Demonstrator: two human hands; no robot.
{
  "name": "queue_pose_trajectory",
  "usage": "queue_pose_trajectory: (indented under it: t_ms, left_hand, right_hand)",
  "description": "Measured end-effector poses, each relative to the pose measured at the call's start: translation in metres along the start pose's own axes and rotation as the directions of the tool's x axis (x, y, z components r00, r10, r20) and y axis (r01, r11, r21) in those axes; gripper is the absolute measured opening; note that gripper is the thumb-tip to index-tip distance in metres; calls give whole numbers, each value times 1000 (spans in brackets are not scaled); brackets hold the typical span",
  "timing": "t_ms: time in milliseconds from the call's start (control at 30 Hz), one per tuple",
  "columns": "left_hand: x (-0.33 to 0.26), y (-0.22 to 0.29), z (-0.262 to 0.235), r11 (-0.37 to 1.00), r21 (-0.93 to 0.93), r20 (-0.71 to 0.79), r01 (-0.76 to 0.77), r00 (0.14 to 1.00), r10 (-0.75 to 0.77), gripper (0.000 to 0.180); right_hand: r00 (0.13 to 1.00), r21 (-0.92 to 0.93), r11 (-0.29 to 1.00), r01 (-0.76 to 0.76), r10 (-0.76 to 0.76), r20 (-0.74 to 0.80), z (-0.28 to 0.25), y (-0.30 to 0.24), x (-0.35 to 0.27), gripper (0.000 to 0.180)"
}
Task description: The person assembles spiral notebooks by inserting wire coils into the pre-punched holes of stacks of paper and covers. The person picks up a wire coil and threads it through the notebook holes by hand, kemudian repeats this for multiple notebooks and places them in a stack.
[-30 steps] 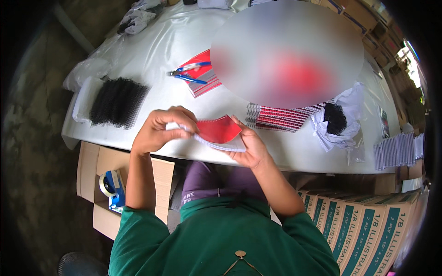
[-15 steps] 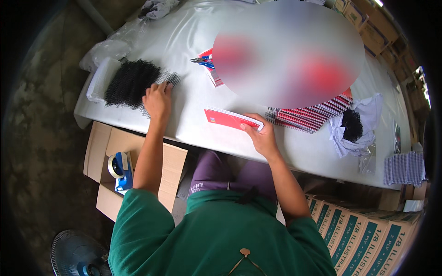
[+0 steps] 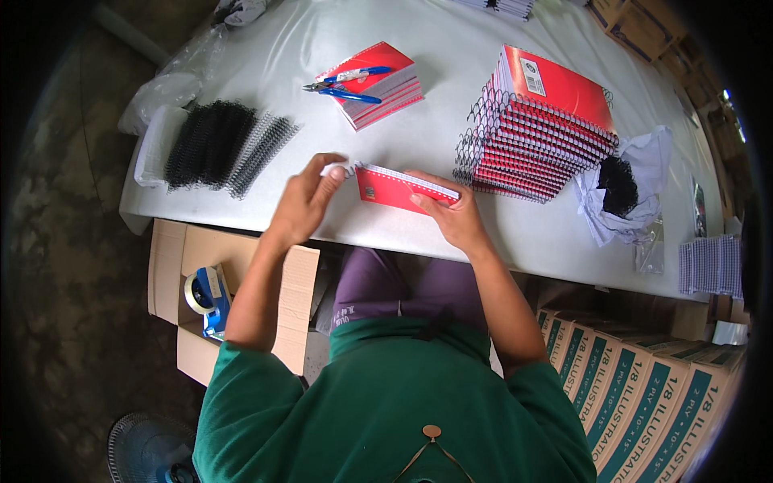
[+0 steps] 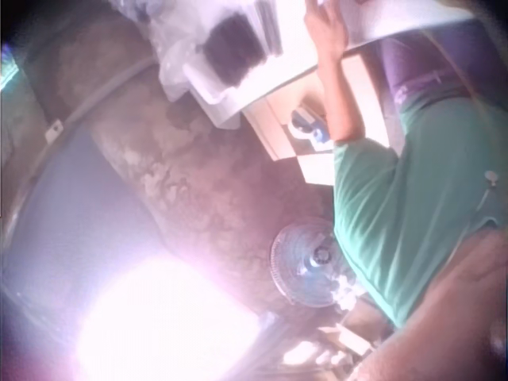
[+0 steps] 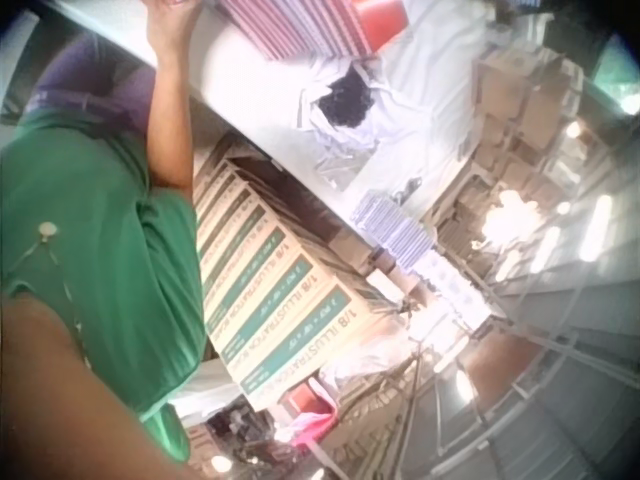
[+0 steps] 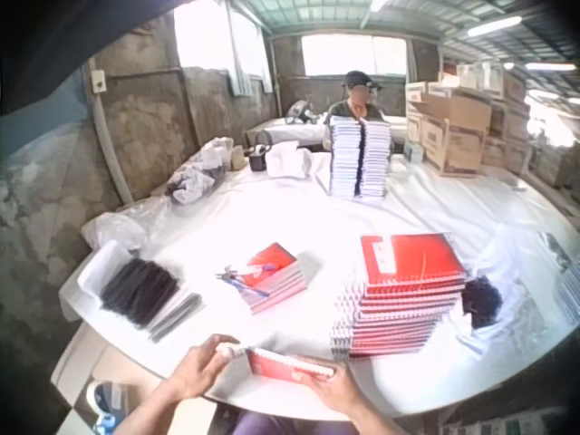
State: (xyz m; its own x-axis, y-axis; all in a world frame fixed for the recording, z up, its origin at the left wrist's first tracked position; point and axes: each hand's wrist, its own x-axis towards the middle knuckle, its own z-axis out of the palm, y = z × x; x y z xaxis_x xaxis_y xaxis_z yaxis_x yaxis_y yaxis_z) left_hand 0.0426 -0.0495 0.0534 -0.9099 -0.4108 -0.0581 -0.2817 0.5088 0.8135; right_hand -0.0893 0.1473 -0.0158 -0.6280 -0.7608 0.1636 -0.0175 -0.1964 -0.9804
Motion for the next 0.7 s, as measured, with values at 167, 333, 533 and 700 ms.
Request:
queue_pose_trajectory:
  t_ms: [167, 333, 533, 700]
  left_hand:
    - [5, -17, -9, 998, -64, 86, -24, 996, 29, 43]
    - [5, -15, -9, 980, -157, 196, 120, 977, -88, 48]
    - [15, 1, -13, 882, -299, 312, 364, 911, -270, 52]
    - [27, 1, -23, 731, -372, 521, 572, 781, -345, 48]
  right_hand:
    - [997, -66, 995, 68, -70, -23, 2, 1, -1, 32]
    - [991, -112, 987, 115, -122, -56, 2, 2, -2, 32]
    - [987, -105, 985, 134, -142, -70, 2, 6, -5, 29]
    - [982, -135, 978, 157, -170, -85, 4, 1, -5, 27]
